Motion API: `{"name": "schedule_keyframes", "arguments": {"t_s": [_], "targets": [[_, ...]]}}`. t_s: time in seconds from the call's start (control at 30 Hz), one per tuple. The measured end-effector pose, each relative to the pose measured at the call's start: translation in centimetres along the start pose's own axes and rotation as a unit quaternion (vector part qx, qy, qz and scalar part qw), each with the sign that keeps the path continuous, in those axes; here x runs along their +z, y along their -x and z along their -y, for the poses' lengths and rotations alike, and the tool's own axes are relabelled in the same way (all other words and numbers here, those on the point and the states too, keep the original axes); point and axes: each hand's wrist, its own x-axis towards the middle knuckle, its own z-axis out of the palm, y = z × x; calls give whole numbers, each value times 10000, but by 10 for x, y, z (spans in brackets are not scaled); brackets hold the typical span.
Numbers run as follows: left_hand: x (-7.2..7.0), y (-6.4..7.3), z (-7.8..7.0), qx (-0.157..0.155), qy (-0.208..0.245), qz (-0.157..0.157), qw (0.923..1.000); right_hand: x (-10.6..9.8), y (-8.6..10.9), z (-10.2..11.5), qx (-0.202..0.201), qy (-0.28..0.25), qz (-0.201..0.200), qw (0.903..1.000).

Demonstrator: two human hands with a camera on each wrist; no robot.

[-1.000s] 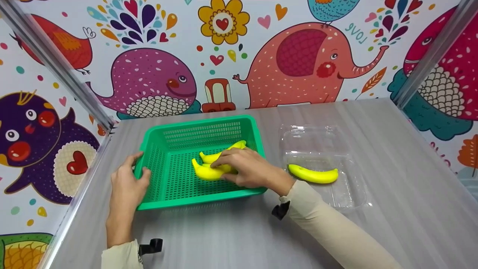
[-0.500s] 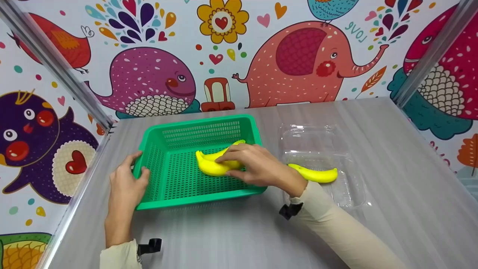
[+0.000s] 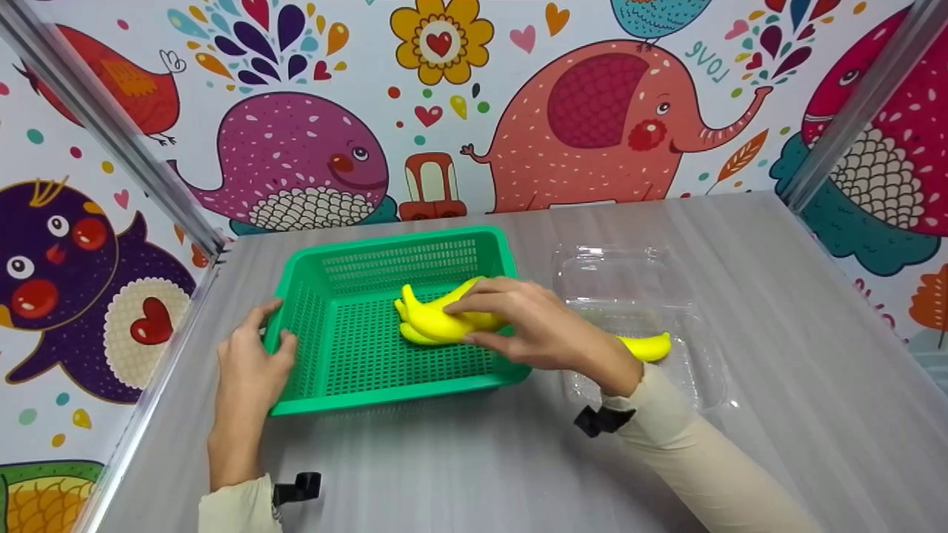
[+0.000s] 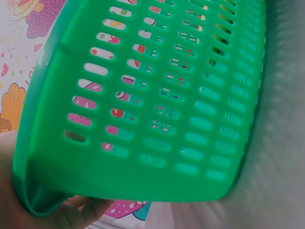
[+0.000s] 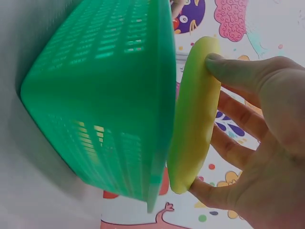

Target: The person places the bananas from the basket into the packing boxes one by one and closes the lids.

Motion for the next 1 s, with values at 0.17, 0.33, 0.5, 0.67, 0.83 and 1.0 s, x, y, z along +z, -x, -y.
{"name": "schedule_keyframes", "arguments": {"t_s": [0.17,0.33,0.5,0.67,0.83,1.0], "targets": [[0,0,-1,-50,5,22,10000,-9,13,-5,135,-51,-61,9999],[0,1,-1,-25,-18,-4,10000,-21,25,-10,212,-46,-179,9996],[2,0,-2,17,48,34,10000,-38,42,-17,217,-38,-409,9989],[2,-2,-2,-14,21,87,10000,-47,61,-23,387,33,-586,9975],[0,-1,-1,-56,-1,106,9999,-43,76,-29,504,151,-555,9971],[-1,0,-1,-51,7,114,9999,-42,88,-35,536,203,-651,9962]]}}
